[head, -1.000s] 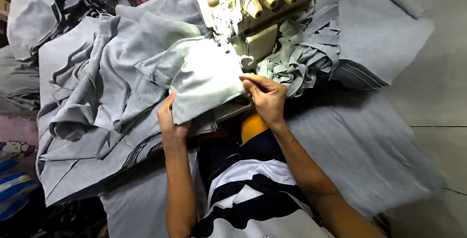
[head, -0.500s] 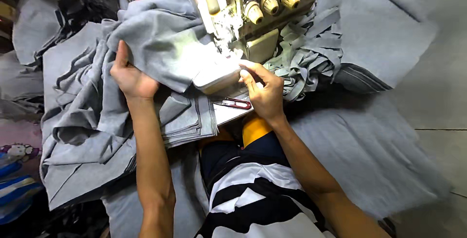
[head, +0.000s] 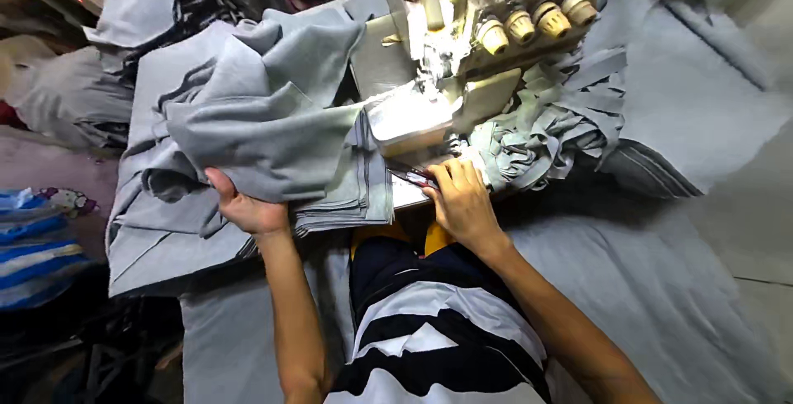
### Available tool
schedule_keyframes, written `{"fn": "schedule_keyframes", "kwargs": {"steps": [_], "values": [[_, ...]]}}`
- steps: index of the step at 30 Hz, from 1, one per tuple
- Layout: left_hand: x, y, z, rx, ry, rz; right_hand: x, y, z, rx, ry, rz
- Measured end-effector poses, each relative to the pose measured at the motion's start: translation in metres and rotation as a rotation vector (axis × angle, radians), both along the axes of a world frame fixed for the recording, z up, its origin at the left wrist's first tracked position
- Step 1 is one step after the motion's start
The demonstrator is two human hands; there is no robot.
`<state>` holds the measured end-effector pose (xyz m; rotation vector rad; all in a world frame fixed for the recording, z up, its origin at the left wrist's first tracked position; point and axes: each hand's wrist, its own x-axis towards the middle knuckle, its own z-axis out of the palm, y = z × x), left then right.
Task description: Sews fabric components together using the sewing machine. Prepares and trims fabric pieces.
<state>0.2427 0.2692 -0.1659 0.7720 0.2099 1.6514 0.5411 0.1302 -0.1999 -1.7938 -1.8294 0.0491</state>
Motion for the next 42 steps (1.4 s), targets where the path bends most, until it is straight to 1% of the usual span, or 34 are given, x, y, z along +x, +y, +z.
{"fn": "schedule_keyframes", "kwargs": {"steps": [3, 6, 8, 10, 14, 15, 16, 19, 22, 26, 28, 30, 32, 34, 36, 38, 40, 42], "values": [[0.003, -0.012, -0.009, -0.020, -0.056, -0.004, -0.002, 0.002, 0.010, -0.079, -0.116, 0.034], [0.003, -0.013, -0.011, -0.018, -0.065, 0.004, 0.003, -0.005, 0.029, -0.207, -0.101, 0.079], [0.003, -0.015, -0.011, -0.016, -0.082, -0.015, 0.014, -0.014, 0.046, -0.322, 0.040, 0.163], [0.003, -0.017, -0.012, -0.012, -0.102, -0.044, 0.025, -0.020, 0.065, -0.423, 0.282, 0.259], [0.001, -0.017, -0.017, 0.012, -0.141, -0.085, 0.033, -0.008, 0.094, -0.599, 0.997, 0.354], [0.001, -0.017, -0.017, 0.024, -0.151, -0.093, 0.033, -0.001, 0.099, -0.619, 1.115, 0.346], [0.000, -0.016, -0.018, 0.034, -0.157, -0.092, 0.031, 0.007, 0.104, -0.624, 1.175, 0.324], [0.000, -0.016, -0.018, 0.026, -0.177, -0.086, 0.023, 0.032, 0.113, -0.628, 1.237, 0.221], [0.001, -0.017, -0.015, -0.004, -0.197, -0.078, 0.019, 0.057, 0.123, -0.690, 1.282, 0.189], [-0.002, -0.018, -0.016, -0.029, -0.238, -0.090, 0.014, 0.071, 0.129, -0.731, 1.303, 0.153], [-0.002, -0.018, -0.015, -0.056, -0.249, -0.082, 0.017, 0.067, 0.125, -0.690, 1.257, 0.201], [-0.003, -0.019, -0.015, -0.062, -0.211, -0.077, 0.020, 0.056, 0.122, -0.639, 1.117, 0.310], [-0.005, -0.023, -0.016, -0.097, -0.145, -0.080, 0.024, 0.042, 0.119, -0.602, 0.900, 0.434], [-0.008, -0.033, -0.012, -0.194, -0.049, -0.068, 0.028, 0.029, 0.109, -0.548, 0.611, 0.467], [-0.011, -0.049, -0.001, -0.312, 0.039, -0.109, 0.028, 0.015, 0.091, -0.467, 0.316, 0.359], [-0.017, -0.067, 0.012, -0.405, 0.109, -0.162, 0.020, 0.007, 0.071, -0.419, 0.123, 0.218], [-0.027, -0.086, 0.022, -0.449, 0.193, -0.195, 0.008, 0.003, 0.053, -0.406, 0.007, 0.113], [-0.039, -0.102, 0.027, -0.485, 0.386, -0.162, -0.003, 0.002, 0.044, -0.381, -0.059, 0.039]]}}
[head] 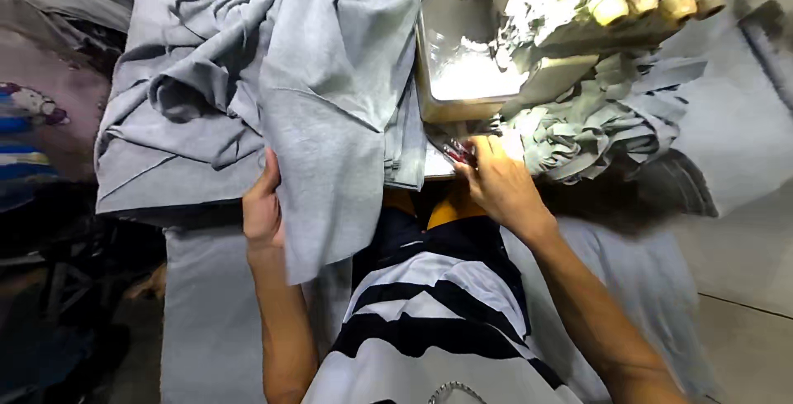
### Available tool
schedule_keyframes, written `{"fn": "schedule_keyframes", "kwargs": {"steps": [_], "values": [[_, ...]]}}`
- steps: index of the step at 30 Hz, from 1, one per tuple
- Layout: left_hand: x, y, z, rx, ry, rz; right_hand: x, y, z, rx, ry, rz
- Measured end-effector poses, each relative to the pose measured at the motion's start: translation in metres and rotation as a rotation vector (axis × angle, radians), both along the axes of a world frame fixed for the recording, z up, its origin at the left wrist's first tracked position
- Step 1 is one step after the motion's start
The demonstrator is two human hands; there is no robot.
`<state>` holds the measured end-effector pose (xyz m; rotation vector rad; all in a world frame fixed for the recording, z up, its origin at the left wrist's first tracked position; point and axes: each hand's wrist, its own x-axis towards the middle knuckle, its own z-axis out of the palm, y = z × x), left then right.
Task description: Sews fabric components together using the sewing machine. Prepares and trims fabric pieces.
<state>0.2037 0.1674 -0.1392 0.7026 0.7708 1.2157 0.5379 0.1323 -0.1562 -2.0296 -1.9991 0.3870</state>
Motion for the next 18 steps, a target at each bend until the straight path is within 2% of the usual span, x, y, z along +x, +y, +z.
{"fn": "schedule_keyframes", "kwargs": {"steps": [2, 4, 6, 8, 10, 13, 14, 18], "values": [[-0.010, -0.013, -0.008, -0.040, 0.294, 0.047, -0.007, -0.002, 0.000, 0.010, -0.053, -0.059], [-0.023, -0.021, -0.030, -0.062, 0.523, 0.087, -0.011, -0.006, 0.006, 0.007, -0.057, -0.089], [-0.036, -0.030, -0.045, -0.036, 0.664, 0.131, -0.016, -0.012, 0.012, 0.066, -0.017, -0.075], [-0.047, -0.038, -0.052, -0.012, 0.768, 0.195, -0.024, -0.021, 0.015, 0.114, 0.114, -0.003], [-0.054, -0.044, -0.054, 0.026, 0.850, 0.241, -0.038, -0.034, 0.006, -0.002, 0.353, 0.107], [-0.057, -0.047, -0.053, 0.101, 0.946, 0.307, -0.069, -0.041, -0.036, -0.457, 0.756, 0.164], [-0.057, -0.045, -0.052, 0.121, 0.966, 0.336, -0.080, -0.040, -0.055, -0.522, 0.885, 0.131], [-0.060, -0.031, -0.049, 0.167, 0.998, 0.370, -0.113, -0.021, -0.112, -0.425, 1.525, -0.041]]}}
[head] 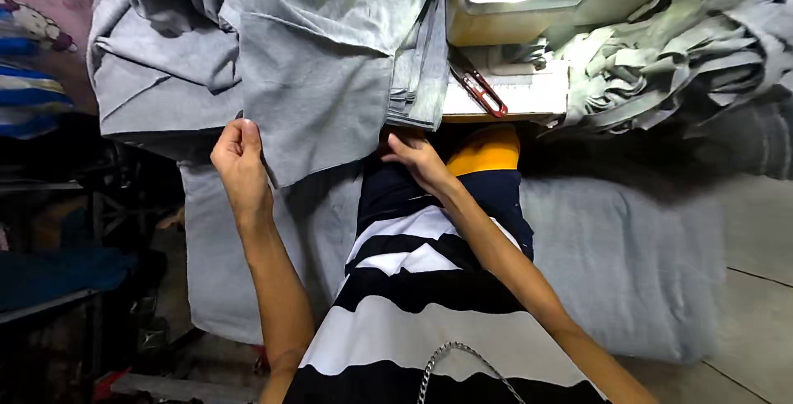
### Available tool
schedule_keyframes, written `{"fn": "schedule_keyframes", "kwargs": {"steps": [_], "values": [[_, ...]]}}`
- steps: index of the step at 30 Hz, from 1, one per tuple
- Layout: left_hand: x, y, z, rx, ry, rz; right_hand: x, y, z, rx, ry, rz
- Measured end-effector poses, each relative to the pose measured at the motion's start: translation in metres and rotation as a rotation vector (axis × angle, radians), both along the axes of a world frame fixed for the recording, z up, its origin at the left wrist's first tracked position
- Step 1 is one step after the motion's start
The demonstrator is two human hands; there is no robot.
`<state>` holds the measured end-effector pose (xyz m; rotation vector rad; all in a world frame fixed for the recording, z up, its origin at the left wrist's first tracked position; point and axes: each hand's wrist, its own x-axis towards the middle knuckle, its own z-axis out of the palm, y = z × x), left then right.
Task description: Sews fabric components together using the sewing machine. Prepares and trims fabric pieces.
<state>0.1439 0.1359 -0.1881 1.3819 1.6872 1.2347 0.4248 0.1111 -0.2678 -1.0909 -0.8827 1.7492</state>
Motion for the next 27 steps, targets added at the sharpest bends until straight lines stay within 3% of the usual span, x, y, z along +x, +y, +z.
{"fn": "schedule_keyframes", "kwargs": {"steps": [2, 3, 7, 14, 18, 24, 27], "values": [[-0.004, 0.003, -0.001, 0.001, 0.016, -0.035, -0.010, 0.015, -0.014, 0.016, 0.223, -0.089], [-0.007, 0.004, -0.001, -0.011, 0.018, -0.048, -0.013, 0.018, -0.014, 0.026, 0.223, -0.094], [-0.011, 0.003, -0.004, -0.027, -0.008, -0.057, -0.008, 0.002, 0.004, 0.151, -0.061, 0.050], [-0.007, -0.006, -0.019, 0.064, 0.035, 0.009, -0.006, -0.039, 0.016, 0.071, -0.117, -0.215], [0.002, -0.021, -0.021, 0.007, 0.046, -0.009, -0.005, -0.046, 0.020, 0.062, -0.148, -0.245], [0.000, -0.042, -0.014, -0.070, -0.233, -0.179, -0.002, -0.045, 0.011, 0.112, -0.263, -0.204], [0.004, -0.044, -0.018, 0.001, -0.312, -0.206, 0.002, -0.037, 0.002, 0.144, -0.317, -0.191]]}}
